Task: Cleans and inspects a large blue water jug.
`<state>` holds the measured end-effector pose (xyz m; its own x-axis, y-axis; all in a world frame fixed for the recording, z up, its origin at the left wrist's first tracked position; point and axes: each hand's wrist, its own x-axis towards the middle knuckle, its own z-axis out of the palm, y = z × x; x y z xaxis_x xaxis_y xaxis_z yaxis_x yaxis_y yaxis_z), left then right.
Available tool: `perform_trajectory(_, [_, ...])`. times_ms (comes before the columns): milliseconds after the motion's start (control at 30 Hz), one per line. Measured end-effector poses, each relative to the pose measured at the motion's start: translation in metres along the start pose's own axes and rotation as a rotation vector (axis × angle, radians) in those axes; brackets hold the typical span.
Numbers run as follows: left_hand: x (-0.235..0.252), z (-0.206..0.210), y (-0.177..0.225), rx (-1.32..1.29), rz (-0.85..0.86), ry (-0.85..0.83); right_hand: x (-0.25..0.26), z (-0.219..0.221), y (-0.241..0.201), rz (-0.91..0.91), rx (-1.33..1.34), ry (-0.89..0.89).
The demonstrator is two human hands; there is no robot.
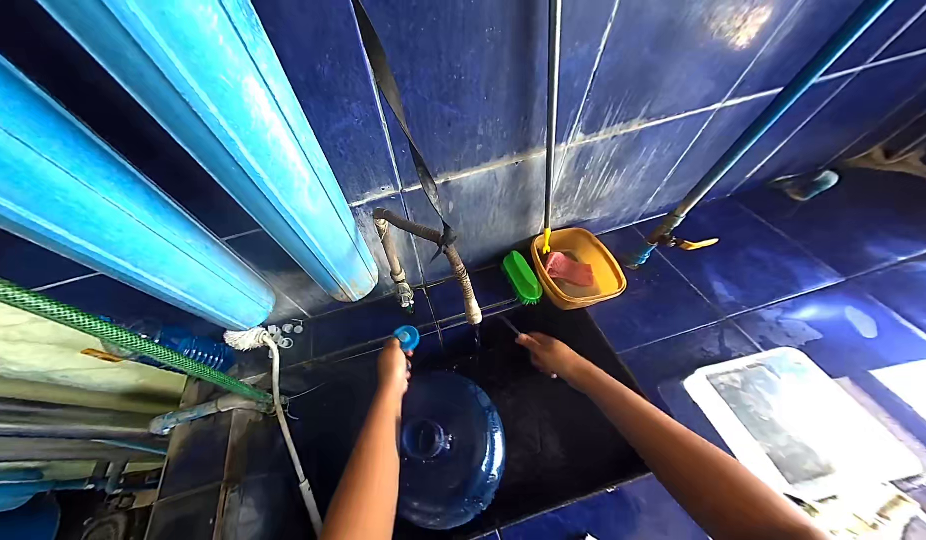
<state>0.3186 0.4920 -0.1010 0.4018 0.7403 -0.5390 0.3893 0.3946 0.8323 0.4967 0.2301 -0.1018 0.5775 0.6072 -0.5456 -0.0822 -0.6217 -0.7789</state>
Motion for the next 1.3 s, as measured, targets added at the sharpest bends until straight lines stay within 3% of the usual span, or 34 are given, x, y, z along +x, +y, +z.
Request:
perform_trajectory(167, [0.064,-0.026,0.023,0.532,0.141,0.067,-0.08,0.041,0.017,-0.058,0.047,-0.13])
perform_trajectory(267, [0.056,-0.037,0.001,0.5,0.219,0.05,-0.114,0.053,0.031,-0.118,0.162,-0.123])
perform_trajectory(400, [-0.025,-0.056,-0.018,0.409,0.42,-0.252,-0.155,0.063,0.042,-0.104,0.266,-0.244])
perform_trajectory(500, [-0.093,-0.066,-0.002,0.923,0.675,-0.5,-0.18,0.074,0.033,-0.065,-0.03,-0.267])
perform_trajectory(567, [-0.137,-0.054,0.009,1.353,0.65,-0.52,-0.197,0.083,0.02,-0.059,-0.158,-0.253])
perform_trajectory(633, [-0.159,-0.04,0.007,1.598,0.563,-0.477,-0.209,0.09,0.007,-0.07,-0.226,-0.237])
perform_trajectory(900, [-0.174,-0.02,-0.014,1.559,0.383,-0.223,-0.214,0.109,-0.03,0.006,-0.457,-0.24])
perform_trajectory(1133, [-0.179,-0.013,-0.019,1.516,0.36,-0.161,-0.212,0.125,-0.111,-0.078,-1.049,-0.328])
perform_trajectory(1300, [-0.179,-0.013,-0.015,1.563,0.335,-0.196,-0.202,0.147,-0.136,0.027,-1.278,-0.267])
